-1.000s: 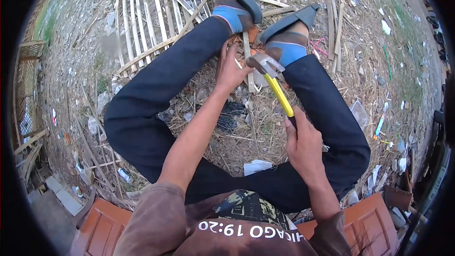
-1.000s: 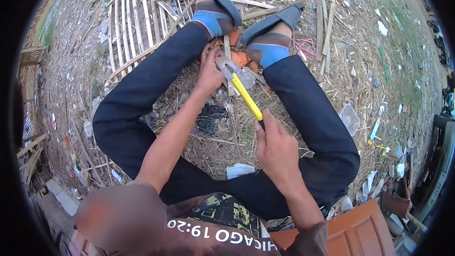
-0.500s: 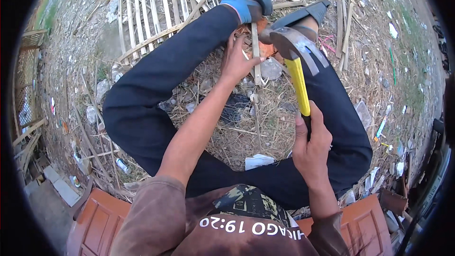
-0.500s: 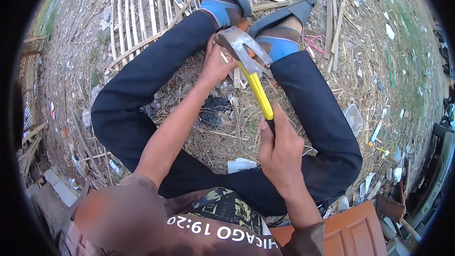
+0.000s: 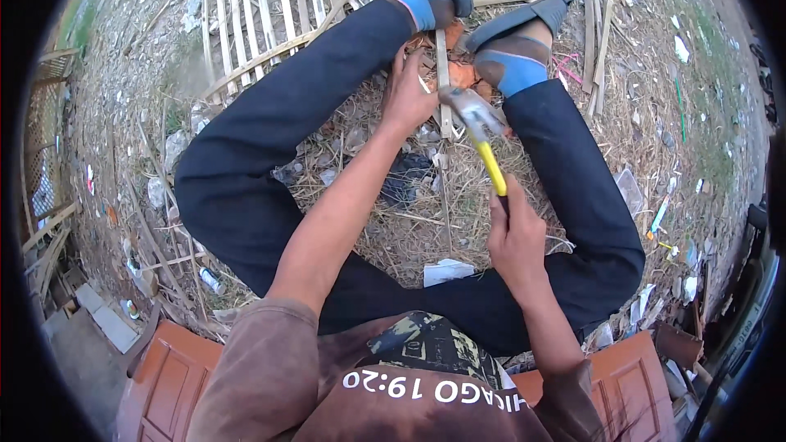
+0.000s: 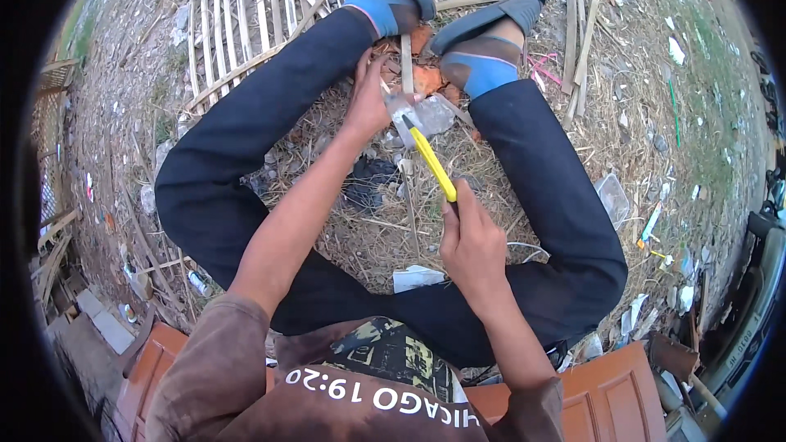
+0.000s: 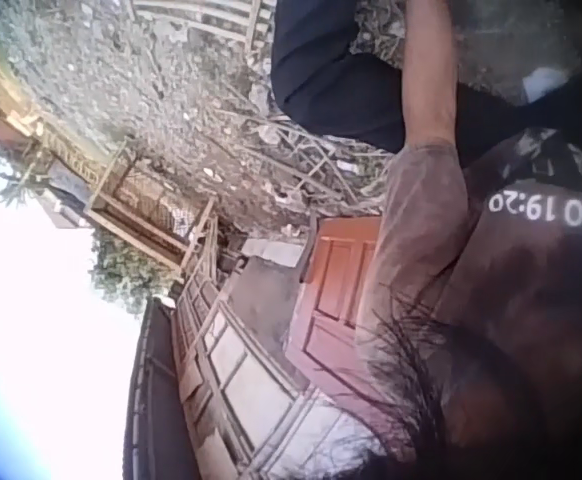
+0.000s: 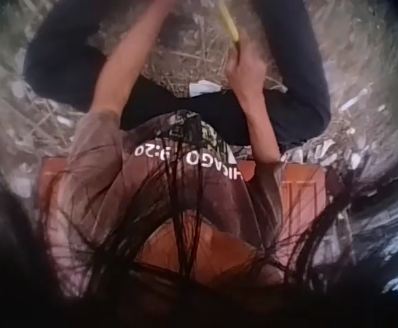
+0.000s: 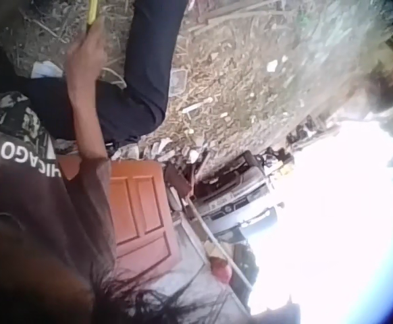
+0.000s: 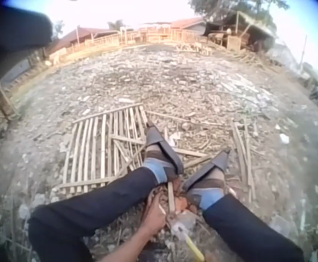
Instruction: The person constructs a wooden lattice structure by hammering thin strips of wood onto a frame using a hammer.
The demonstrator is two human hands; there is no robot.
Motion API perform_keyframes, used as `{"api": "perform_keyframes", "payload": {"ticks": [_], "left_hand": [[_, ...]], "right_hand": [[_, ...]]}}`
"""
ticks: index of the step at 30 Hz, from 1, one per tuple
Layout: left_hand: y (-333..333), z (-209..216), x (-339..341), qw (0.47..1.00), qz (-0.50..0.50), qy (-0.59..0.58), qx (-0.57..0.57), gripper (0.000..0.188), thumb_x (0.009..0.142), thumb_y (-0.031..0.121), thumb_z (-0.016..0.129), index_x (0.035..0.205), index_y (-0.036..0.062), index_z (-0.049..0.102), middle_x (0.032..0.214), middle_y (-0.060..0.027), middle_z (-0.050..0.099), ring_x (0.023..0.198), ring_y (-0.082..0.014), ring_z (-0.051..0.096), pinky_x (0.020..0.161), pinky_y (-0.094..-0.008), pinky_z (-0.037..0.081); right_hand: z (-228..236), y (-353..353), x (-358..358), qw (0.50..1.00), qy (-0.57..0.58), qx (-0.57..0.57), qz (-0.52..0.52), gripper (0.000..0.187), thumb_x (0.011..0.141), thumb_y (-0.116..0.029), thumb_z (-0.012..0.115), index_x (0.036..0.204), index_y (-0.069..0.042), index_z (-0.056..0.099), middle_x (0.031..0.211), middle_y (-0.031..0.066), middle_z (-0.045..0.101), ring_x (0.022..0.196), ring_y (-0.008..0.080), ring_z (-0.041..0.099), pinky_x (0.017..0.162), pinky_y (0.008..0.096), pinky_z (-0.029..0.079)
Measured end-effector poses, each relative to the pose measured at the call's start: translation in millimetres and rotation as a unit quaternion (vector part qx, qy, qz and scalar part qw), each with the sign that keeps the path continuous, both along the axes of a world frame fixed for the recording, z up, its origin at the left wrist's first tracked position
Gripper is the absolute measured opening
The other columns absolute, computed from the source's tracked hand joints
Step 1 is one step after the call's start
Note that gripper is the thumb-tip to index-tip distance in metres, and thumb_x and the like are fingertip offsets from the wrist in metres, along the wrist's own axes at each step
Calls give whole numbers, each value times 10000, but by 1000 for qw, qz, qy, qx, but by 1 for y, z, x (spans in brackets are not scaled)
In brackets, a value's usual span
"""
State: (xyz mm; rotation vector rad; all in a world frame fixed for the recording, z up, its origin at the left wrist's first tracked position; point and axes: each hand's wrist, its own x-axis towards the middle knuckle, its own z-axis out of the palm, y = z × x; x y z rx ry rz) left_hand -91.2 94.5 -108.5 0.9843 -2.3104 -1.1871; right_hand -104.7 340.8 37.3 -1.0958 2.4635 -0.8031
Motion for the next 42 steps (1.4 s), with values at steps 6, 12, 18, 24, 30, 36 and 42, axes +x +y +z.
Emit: {"api": "perform_keyframes", "payload": {"ticks": [6, 12, 18, 24, 30, 36, 42], "left_hand": [[-12, -20, 5, 1000, -7, -12, 10, 940, 657, 308, 889, 1395, -40, 422, 1539, -238, 280, 1401, -386, 353, 1135, -439, 345], [-1, -14, -1, 1000, -10, 24, 1, 945, 640, 302, 896, 1388, -38, 429, 1541, -243, 277, 1396, -388, 358, 1135, -434, 343], [-4, 0, 6, 1000, 17, 3, 5, 948, 639, 342, 895, 1373, -45, 437, 1537, -232, 289, 1391, -385, 361, 1129, -436, 348], [-2, -2, 7, 1000, 2, 22, 19, 937, 665, 313, 885, 1399, -33, 416, 1538, -249, 275, 1413, -390, 329, 1151, -432, 317], [-3, 0, 8, 999, 25, 1, 23, 968, 654, 383, 889, 1399, -30, 428, 1558, -215, 275, 1388, -379, 379, 1118, -438, 368], [-6, -1, 12, 999, 30, -24, 34, 928, 660, 354, 883, 1391, -15, 445, 1554, -228, 274, 1395, -381, 370, 1123, -435, 357], [-1, -2, 0, 1000, -1, 8, 26, 894, 664, 322, 882, 1367, -37, 464, 1551, -229, 273, 1415, -374, 343, 1152, -433, 314]], "right_hand": [[60, -27, -14, 999, 12, 16, 37, 341, 954, -98, 590, 1266, 17, 516, 878, 249, 649, 713, 427, 652, 586, 471, 507], [23, -16, -10, 999, 10, 9, 35, 353, 952, -88, 589, 1281, 19, 520, 860, 252, 652, 698, 435, 653, 575, 473, 505], [74, -29, -26, 995, 41, 83, 37, 363, 943, -65, 595, 1292, -7, 513, 890, 241, 660, 744, 416, 666, 586, 474, 509], [43, -27, -17, 997, 32, 15, 66, 371, 947, -87, 599, 1302, -11, 520, 916, 242, 670, 741, 417, 671, 602, 457, 522], [66, -28, -42, 988, 65, 133, 45, 346, 962, -117, 576, 1295, -32, 535, 832, 225, 654, 683, 412, 648, 561, 490, 486], [65, -39, -19, 996, 12, -67, 54, 388, 936, -62, 613, 1308, -23, 511, 934, 234, 668, 792, 421, 672, 625, 442, 525], [25, -10, -22, 986, 33, 142, 84, 270, 949, -89, 583, 1193, -7, 501, 763, 253, 629, 640, 454, 616, 526, 538, 442]]}}
